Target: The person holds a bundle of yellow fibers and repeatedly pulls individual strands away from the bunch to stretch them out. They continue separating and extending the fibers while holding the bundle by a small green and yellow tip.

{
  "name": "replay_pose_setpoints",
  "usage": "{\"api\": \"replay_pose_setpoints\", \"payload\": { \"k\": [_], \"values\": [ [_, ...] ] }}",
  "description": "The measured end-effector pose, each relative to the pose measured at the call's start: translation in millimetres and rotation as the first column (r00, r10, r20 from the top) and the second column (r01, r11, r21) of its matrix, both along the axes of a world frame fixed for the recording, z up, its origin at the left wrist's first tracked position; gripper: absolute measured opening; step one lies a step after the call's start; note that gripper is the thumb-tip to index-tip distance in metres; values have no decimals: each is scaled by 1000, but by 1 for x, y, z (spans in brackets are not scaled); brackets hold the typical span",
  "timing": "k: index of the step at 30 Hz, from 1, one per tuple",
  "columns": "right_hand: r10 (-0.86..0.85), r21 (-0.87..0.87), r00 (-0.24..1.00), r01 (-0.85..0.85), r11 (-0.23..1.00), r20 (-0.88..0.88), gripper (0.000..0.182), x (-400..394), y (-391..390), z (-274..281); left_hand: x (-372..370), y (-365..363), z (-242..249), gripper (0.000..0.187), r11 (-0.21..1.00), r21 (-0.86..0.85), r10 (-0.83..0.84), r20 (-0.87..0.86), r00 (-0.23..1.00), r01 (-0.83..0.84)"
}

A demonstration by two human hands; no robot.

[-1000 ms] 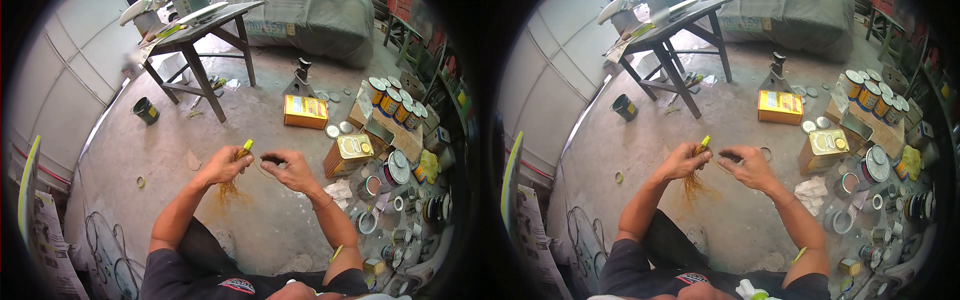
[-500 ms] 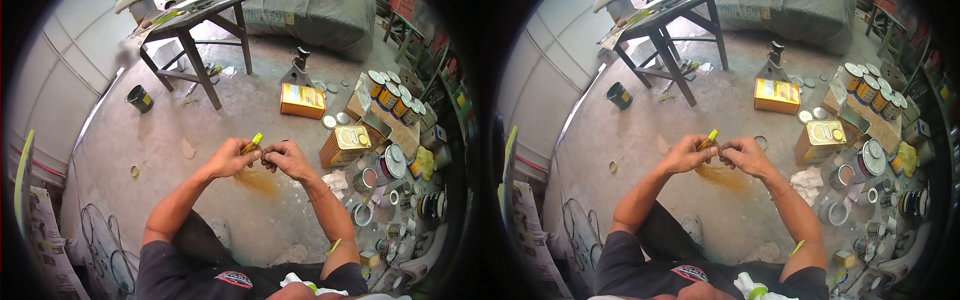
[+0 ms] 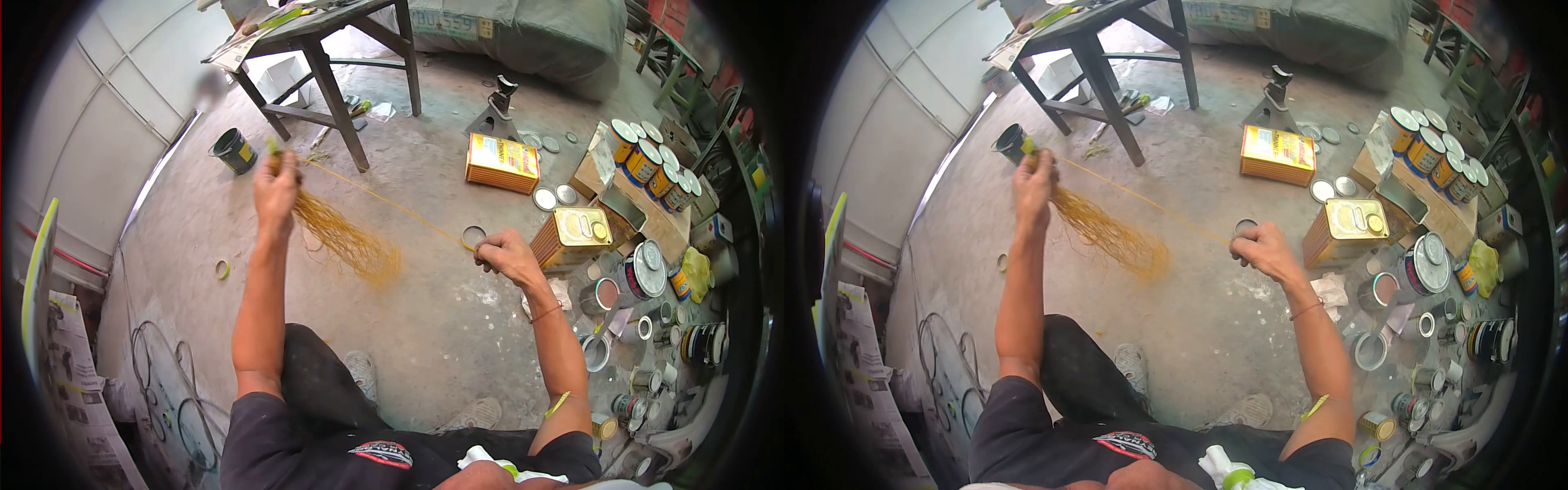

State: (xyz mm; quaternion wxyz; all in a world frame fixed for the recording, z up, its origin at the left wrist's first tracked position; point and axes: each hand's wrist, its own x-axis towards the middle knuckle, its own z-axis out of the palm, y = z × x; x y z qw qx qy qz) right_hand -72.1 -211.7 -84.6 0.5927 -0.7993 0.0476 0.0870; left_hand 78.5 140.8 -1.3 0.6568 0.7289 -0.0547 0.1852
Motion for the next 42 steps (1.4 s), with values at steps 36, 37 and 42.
{"api": "replay_pose_setpoints", "payload": {
  "k": [36,37,42],
  "values": [
    [44,233,976,-95,968,215,20,-10,53,42,-95,-98,-1,29,492,362,-566,-558,607,792],
    [45,232,976,-96,968,215,20,-9,53,41,-94,-98,-3,29,525,317,-584,-540,605,790],
    [-6,284,984,-46,958,179,24,-3,56,31,-103,-104,0,20,538,386,-542,-523,658,749]
  ]
}}
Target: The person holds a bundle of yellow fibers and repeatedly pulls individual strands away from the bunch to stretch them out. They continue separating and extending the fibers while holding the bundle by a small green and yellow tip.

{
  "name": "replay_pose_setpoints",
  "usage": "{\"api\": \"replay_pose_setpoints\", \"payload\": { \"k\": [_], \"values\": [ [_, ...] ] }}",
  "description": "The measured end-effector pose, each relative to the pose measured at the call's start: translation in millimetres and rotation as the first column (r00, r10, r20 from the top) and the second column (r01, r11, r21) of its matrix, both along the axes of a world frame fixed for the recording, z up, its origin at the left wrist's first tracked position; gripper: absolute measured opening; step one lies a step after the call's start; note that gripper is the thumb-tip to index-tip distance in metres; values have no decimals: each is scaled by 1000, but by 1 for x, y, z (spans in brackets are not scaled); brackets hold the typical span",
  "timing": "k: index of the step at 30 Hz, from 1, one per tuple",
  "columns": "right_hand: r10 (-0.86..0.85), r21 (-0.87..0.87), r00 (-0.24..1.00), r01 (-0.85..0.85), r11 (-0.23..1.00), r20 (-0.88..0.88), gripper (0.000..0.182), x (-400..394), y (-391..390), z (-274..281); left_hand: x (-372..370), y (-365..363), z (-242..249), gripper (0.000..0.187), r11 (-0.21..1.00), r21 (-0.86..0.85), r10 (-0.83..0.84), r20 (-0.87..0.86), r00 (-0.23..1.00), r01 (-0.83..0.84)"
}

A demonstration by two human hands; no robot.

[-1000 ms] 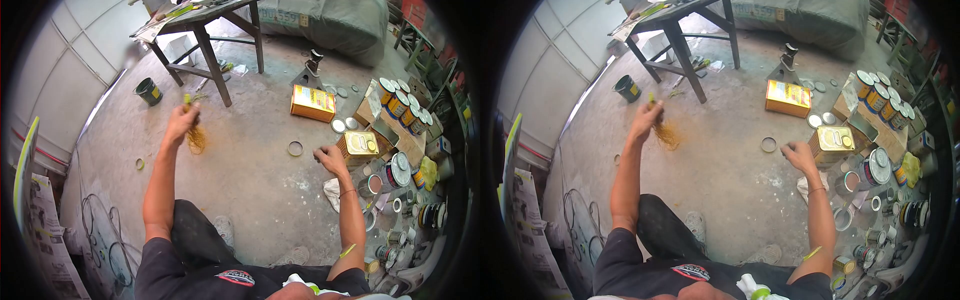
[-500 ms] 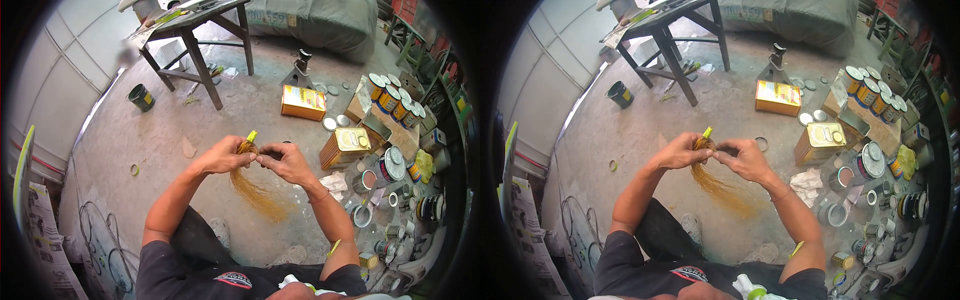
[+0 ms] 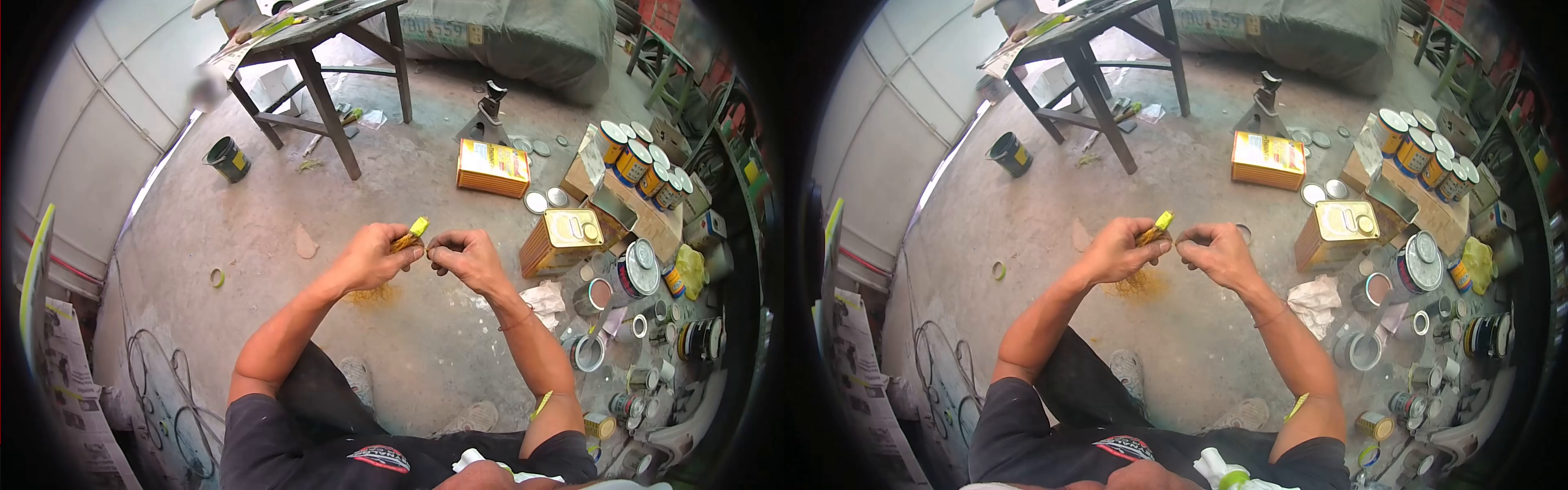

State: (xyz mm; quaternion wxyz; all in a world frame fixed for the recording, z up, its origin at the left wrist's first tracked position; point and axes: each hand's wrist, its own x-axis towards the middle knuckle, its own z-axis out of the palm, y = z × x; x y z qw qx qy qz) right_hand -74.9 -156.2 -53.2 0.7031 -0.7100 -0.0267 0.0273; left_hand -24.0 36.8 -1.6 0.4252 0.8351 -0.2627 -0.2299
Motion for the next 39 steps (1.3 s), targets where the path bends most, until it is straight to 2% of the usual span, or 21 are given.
{"api": "replay_pose_setpoints", "payload": {
  "k": [5,7,8,10,13,15,16,17,19,20,22,23,24,25,26,28,31,34,36,37,39],
  "values": [
    [20,179,995,-2,984,-103,21,4,1,-12,-2,-2,-6,18,1000,-6,4,83,997,-4],
    [54,246,986,-14,969,-156,20,7,-2,-21,0,1,-2,15,989,-129,89,175,981,-67],
    [34,175,984,-3,984,-174,20,9,-9,-28,3,6,4,14,958,-242,180,87,980,-154],
    [11,106,981,9,994,-192,20,12,-26,-48,15,23,24,11,881,-413,272,43,961,-231],
    [-75,136,955,118,984,-288,20,13,-53,-73,45,60,35,9,577,-679,473,-175,863,-454],
    [-165,-323,982,128,938,-91,23,10,-62,-78,78,96,37,10,351,-760,590,-273,760,-546],
    [-161,-598,987,141,789,20,27,7,-63,-75,93,118,34,12,210,-789,650,-329,685,-578],
    [-166,-591,986,145,794,19,27,5,-64,-83,103,142,33,12,220,-787,650,-322,688,-576],
    [-173,-859,967,249,447,190,29,3,-75,-115,119,173,31,15,-65,-872,725,-375,578,-484],
    [-208,-884,975,168,437,82,29,-3,-92,-138,119,176,26,15,-65,-873,726,-374,577,-484],
    [-230,-897,973,100,432,-3,29,-1,-126,-157,120,187,27,16,20,-827,903,-226,365,-562],
    [-297,-801,955,179,571,1,29,2,-136,-162,103,163,29,16,313,-682,872,-69,484,-661],
    [-361,-682,932,253,686,-17,30,2,-138,-165,90,141,25,18,608,-476,722,-1,692,-635],
    [-354,-683,935,241,689,-27,30,5,-132,-157,82,121,21,18,818,-290,495,-85,865,-496],
    [-369,-594,928,323,737,46,30,14,-123,-130,73,91,12,19,884,-218,410,-61,910,-413],
    [-362,-463,920,388,797,148,31,17,-97,-66,53,51,8,20,985,-80,146,-98,984,-154],
    [-147,-364,964,221,905,221,38,6,-49,-3,33,21,-3,22,986,-162,-66,-250,966,25],
    [13,-352,916,141,925,401,42,3,-10,5,22,10,-11,22,994,-78,-92,-217,972,76],
    [107,-81,944,-86,993,313,41,2,11,-6,12,4,-16,23,994,-95,-70,-194,978,52],
    [105,-80,944,-84,993,314,41,0,12,-11,9,1,-17,25,993,-118,-48,-170,984,28],
    [237,-119,971,-237,964,-16,39,1,14,-16,11,4,-19,25,997,-66,-58,-121,991,50]
  ]
}}
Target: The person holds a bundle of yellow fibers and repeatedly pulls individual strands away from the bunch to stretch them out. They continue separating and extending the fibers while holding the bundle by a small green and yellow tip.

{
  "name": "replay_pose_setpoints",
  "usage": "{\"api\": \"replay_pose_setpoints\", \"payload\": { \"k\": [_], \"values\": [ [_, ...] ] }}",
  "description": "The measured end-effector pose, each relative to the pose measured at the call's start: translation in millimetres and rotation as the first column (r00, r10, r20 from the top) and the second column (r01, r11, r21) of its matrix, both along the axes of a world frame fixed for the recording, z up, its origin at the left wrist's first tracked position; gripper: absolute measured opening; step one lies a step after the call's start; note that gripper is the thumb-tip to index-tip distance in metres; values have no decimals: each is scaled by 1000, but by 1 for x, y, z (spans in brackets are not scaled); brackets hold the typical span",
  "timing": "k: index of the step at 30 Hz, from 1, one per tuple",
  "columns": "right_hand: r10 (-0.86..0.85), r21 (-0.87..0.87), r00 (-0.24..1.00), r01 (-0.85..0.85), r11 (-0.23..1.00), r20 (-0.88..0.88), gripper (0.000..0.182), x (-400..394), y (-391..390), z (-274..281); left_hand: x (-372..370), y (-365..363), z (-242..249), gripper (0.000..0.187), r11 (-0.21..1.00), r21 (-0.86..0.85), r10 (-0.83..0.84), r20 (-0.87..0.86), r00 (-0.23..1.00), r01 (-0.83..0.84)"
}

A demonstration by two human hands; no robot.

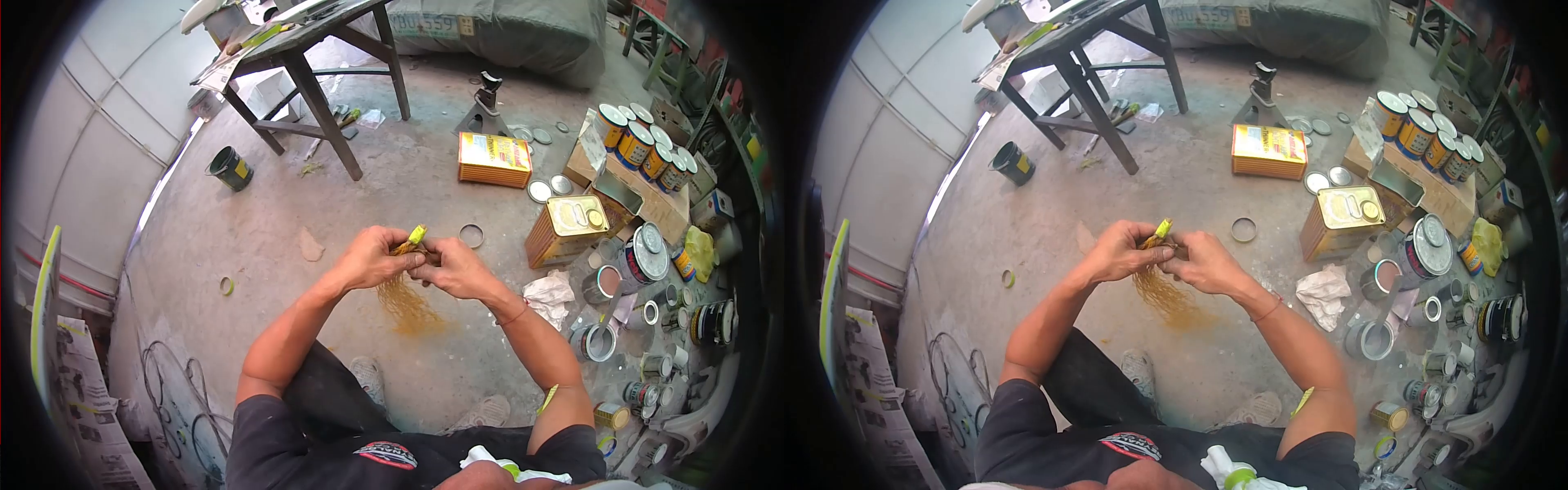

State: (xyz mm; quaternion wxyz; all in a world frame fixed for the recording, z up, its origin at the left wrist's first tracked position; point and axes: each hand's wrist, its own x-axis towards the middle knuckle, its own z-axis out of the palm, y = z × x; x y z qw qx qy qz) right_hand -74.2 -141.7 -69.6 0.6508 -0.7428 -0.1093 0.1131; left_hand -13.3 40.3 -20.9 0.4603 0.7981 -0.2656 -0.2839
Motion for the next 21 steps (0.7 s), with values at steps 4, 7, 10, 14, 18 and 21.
{"api": "replay_pose_setpoints", "payload": {
  "k": [4,7,10,14,18,21],
  "values": [
    [221,30,969,-219,975,-114,27,-2,-43,3,12,9,-1,28,1000,-6,-1,-4,1000,0],
    [165,261,951,-94,961,-262,27,-10,-116,-2,29,26,-5,32,994,-107,6,-146,989,-21],
    [-38,221,963,100,970,-266,27,-16,-167,-11,35,41,-6,37,972,-235,-69,-313,947,-7],
    [-426,50,887,441,896,-179,30,-5,-186,-48,28,28,-10,38,966,-215,-223,-427,876,141],
    [-592,-413,658,753,512,466,37,10,-166,-60,22,18,-14,29,987,-48,-157,-463,873,152],
    [-670,-501,613,771,392,419,36,0,-176,-59,23,37,14,19,966,-258,-98,-443,891,-22]
  ]
}}
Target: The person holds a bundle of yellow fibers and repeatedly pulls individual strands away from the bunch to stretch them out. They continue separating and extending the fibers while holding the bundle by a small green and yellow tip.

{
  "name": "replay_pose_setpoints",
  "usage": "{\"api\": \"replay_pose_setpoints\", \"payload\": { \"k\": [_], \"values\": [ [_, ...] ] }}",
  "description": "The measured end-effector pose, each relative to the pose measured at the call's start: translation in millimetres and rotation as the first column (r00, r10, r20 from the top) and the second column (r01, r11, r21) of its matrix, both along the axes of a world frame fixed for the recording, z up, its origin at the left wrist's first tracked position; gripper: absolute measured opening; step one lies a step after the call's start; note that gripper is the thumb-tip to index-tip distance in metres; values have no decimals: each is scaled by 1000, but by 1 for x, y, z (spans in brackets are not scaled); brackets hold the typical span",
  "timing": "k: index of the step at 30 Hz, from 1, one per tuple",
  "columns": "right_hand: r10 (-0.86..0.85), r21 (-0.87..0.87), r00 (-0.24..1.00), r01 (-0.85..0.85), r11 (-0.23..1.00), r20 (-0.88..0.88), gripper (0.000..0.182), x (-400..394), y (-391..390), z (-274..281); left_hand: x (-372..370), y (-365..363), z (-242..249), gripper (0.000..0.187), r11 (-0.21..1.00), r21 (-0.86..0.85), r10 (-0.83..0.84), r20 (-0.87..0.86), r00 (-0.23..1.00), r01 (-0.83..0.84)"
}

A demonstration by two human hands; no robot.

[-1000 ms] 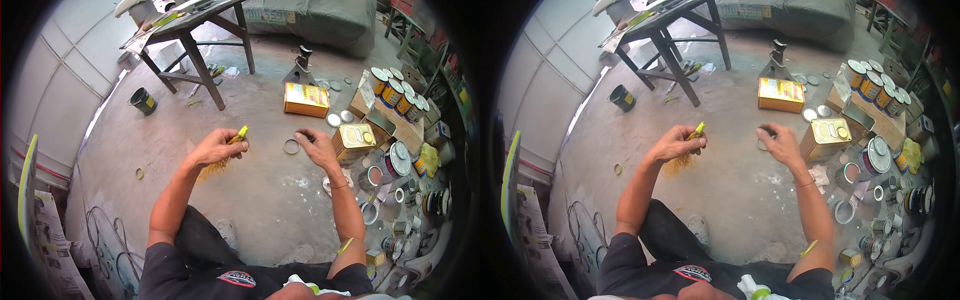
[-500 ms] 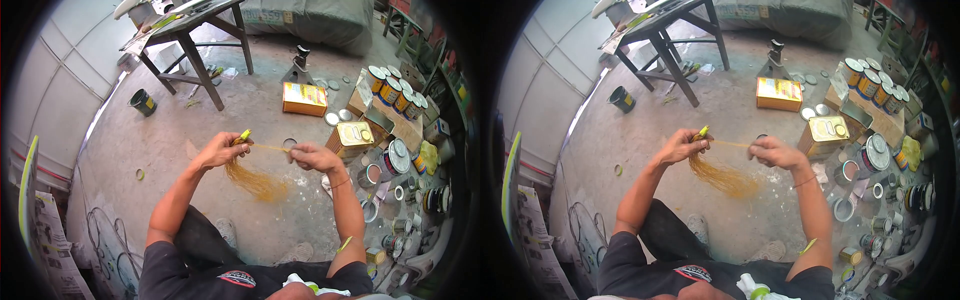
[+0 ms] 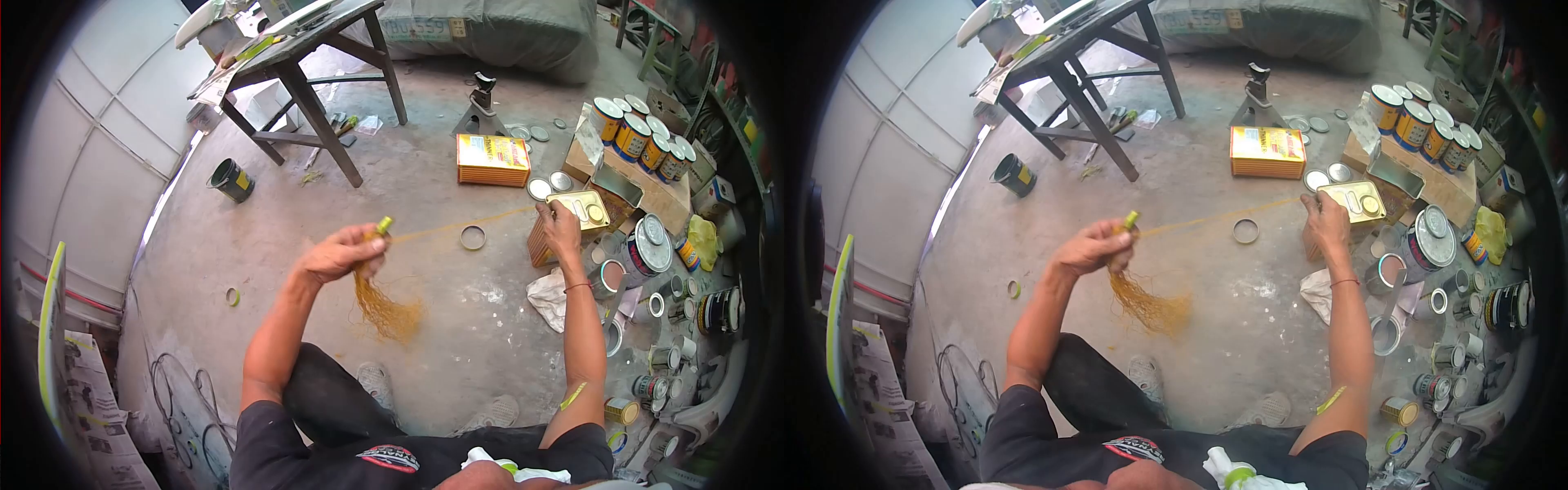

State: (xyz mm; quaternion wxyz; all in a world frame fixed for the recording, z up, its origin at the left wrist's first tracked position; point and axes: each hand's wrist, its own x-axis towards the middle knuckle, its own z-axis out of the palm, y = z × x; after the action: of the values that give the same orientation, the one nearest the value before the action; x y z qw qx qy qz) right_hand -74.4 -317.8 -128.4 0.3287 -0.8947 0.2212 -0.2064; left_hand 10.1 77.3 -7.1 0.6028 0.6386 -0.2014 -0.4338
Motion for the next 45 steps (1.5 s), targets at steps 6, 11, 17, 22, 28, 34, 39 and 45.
{"api": "replay_pose_setpoints", "payload": {
  "k": [6,11,17,22,28,34,39,45],
  "values": [
    [-70,-108,993,60,992,-91,37,-13,-16,-29,84,89,-11,12,713,-358,592,-153,791,-603],
    [-196,-115,977,185,976,-89,36,-5,-34,-32,67,99,-3,14,482,-146,870,195,453,-864],
    [383,199,922,-386,901,53,37,-2,60,65,19,16,-14,20,893,92,406,259,876,-441],
    [677,291,735,-659,694,50,41,-1,149,77,-10,-23,-20,19,975,-11,216,250,944,-220],
    [596,719,727,-610,333,340,23,-1,184,63,-19,-26,-25,20,973,-17,220,348,911,-229],
    [612,812,569,-535,-231,549,17,-1,116,61,2,-8,-29,19,952,-9,296,294,909,-308],
    [448,801,702,-597,-52,553,18,-12,41,88,57,37,-57,19,764,15,581,421,697,-645],
    [204,852,832,-523,-23,516,20,-11,-46,48,68,67,-79,19,782,251,537,196,821,-571]
  ]
}}
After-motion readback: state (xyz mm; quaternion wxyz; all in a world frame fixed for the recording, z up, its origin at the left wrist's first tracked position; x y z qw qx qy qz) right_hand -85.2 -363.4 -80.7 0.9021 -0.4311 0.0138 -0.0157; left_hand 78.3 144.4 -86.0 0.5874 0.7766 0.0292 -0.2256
